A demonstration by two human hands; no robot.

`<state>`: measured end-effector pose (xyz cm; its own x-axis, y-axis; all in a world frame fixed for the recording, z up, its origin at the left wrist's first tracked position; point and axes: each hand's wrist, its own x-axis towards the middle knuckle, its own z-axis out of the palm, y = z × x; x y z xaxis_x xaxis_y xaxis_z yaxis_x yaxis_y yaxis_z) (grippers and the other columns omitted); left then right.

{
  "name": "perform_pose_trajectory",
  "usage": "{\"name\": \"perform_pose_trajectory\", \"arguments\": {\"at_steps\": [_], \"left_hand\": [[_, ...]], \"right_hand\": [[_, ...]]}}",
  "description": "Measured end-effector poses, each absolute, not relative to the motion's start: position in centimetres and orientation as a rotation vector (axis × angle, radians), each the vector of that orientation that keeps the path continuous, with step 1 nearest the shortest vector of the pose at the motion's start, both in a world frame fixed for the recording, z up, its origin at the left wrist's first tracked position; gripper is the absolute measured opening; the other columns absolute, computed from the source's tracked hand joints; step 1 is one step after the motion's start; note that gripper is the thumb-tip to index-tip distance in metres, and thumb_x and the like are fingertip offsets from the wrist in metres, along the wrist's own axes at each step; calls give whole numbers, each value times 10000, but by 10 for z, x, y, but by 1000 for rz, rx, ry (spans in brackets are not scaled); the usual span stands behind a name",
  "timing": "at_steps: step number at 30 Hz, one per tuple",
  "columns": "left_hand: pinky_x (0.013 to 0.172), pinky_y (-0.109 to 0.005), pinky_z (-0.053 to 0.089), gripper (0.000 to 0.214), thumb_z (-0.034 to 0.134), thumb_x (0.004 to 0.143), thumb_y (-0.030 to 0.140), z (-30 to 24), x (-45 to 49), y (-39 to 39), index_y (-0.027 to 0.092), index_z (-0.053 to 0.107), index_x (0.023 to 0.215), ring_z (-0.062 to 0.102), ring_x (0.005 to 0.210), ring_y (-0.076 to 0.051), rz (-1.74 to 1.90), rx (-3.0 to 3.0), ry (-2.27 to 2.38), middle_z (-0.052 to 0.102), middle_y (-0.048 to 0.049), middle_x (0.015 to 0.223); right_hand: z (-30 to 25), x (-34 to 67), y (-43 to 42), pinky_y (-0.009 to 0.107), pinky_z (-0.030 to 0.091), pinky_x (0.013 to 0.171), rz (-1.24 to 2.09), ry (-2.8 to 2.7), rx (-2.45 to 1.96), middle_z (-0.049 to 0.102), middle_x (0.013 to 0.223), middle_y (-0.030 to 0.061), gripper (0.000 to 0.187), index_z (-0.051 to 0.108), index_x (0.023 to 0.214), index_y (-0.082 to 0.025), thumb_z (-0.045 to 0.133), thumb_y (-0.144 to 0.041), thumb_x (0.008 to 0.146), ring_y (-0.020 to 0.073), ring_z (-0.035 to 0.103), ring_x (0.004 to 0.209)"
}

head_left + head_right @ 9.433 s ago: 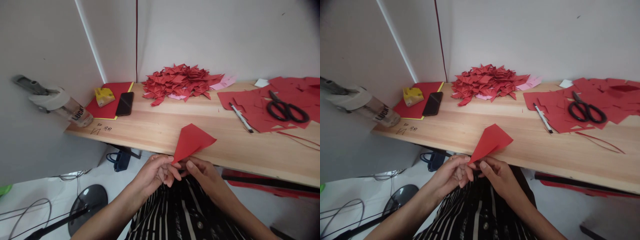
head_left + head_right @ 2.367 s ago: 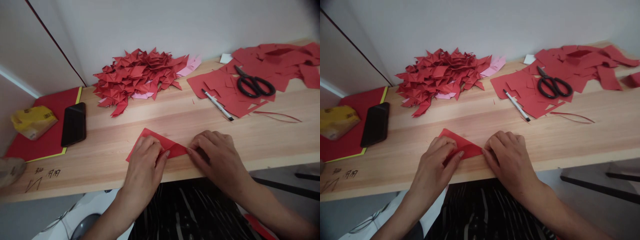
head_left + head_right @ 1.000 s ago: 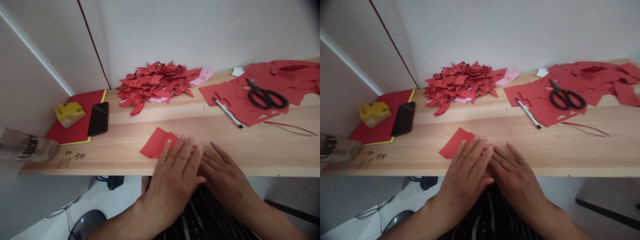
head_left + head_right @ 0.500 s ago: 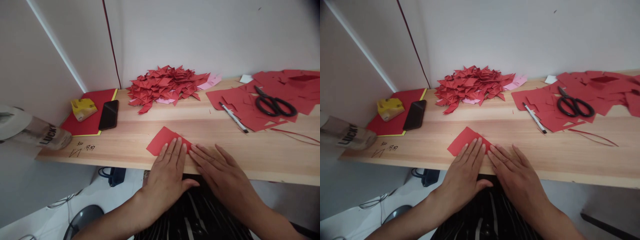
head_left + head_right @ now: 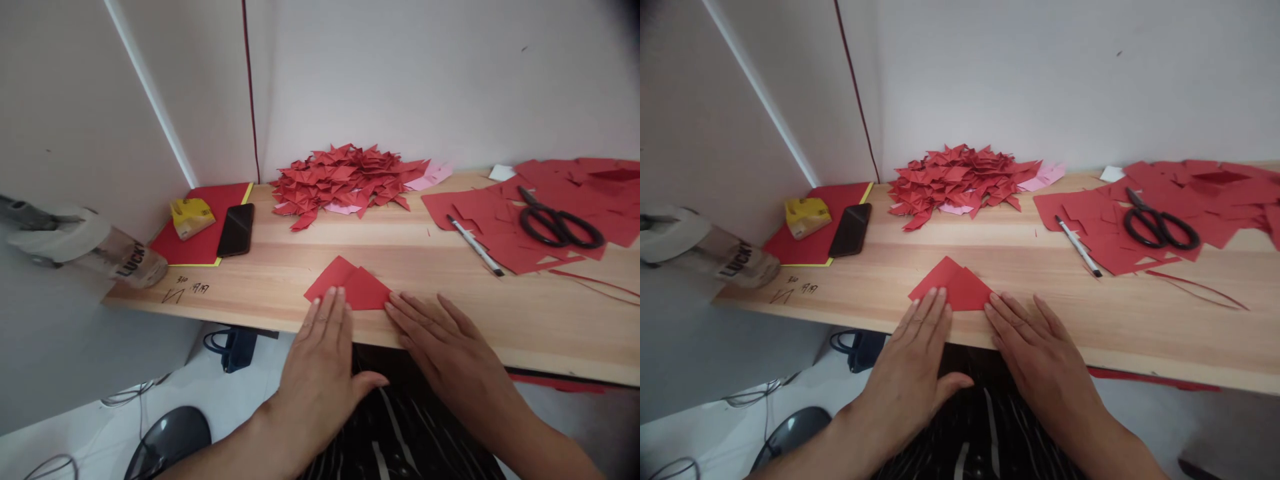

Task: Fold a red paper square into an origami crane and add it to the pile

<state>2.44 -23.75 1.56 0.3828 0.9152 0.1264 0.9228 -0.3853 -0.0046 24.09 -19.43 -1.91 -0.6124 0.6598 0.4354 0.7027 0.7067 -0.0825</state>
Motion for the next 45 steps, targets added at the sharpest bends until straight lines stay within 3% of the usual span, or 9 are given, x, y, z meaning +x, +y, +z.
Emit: {"name": "perform_pose_trajectory", "arguments": {"at_steps": [3, 6, 19, 28, 34, 37, 40, 43, 45], "left_hand": [[1201, -424, 288, 884, 279, 893, 704, 23, 49, -226, 58, 283, 1496, 157, 1494, -260, -307, -2686, -1522, 205, -148, 1594], [1209, -408, 263, 814, 248, 921, 673, 20, 64, -211, 112, 262, 1512, 206, 1485, -233, -350, -2805, -1511, 281, -114, 1578], [1171, -425, 337, 868, 360, 875, 701, -8, 27, -227, 72, 343, 1473, 253, 1468, -270, -203, -2567, -1570, 265, -169, 1572], [1076, -434, 444, 561, 518, 933, 390, -18, 10, -225, 94, 452, 1405, 391, 1399, -281, -433, -2525, -1312, 398, -151, 1514], [1159, -410, 350, 359, 488, 913, 88, -9, -14, -224, 167, 547, 1258, 409, 1387, -182, -751, -2877, -1127, 517, -71, 1437], [1094, -383, 408, 279, 497, 881, 29, -3, -13, -233, 158, 608, 1102, 505, 1289, -192, -1164, -2810, -1288, 601, -96, 1319], [824, -270, 507, 218, 537, 866, 55, 0, -4, -254, 161, 637, 1028, 634, 935, -146, -1635, -2598, -1544, 688, -58, 958], [631, -230, 461, 168, 544, 907, 229, -2, 11, -272, 153, 671, 828, 613, 684, -119, -1627, -2594, -2303, 671, -29, 751], [609, -231, 456, 251, 580, 888, 363, -6, 22, -274, 152, 710, 924, 641, 687, -140, -1630, -2637, -2840, 708, -44, 780]], "right_hand": [[-20, 244, -194, 535, 344, 1102, -117, -2504, -980, 569, 1390, 137, 426, 506, 1383, -148, 364, -226, 989, 255, 515, 1305], [-22, 246, -193, 550, 343, 1090, -104, -2514, -913, 606, 1341, 159, 444, 515, 1367, -130, 325, -304, 1006, 269, 527, 1290], [-16, 237, -196, 470, 318, 1113, -311, -2525, -1040, 533, 1427, 101, 403, 545, 1338, -129, 378, -181, 975, 224, 515, 1304], [-2, 275, -197, 445, 417, 1068, -108, -2432, -1269, 641, 1315, 49, 369, 592, 1293, -211, 421, -221, 966, 214, 589, 1218], [38, 355, -134, 338, 484, 786, -185, -1911, -1761, 721, 1102, 124, 272, 691, 1101, -168, 548, -299, 910, 246, 673, 930], [57, 381, -85, 329, 421, 693, -50, -1879, -2133, 714, 1044, 195, 303, 670, 1100, -68, 599, -262, 879, 251, 642, 838], [53, 396, -43, 319, 363, 626, 65, -1820, -2439, 717, 966, 192, 410, 630, 1141, -56, 660, -337, 844, 205, 561, 649], [35, 409, -14, 329, 337, 584, 83, -1968, -2581, 705, 818, 198, 308, 680, 854, -87, 649, -392, 837, 151, 420, 487], [25, 418, 0, 338, 318, 562, 102, -2025, -2559, 669, 649, 163, 314, 636, 617, -137, 663, -383, 811, 142, 383, 430]]}}
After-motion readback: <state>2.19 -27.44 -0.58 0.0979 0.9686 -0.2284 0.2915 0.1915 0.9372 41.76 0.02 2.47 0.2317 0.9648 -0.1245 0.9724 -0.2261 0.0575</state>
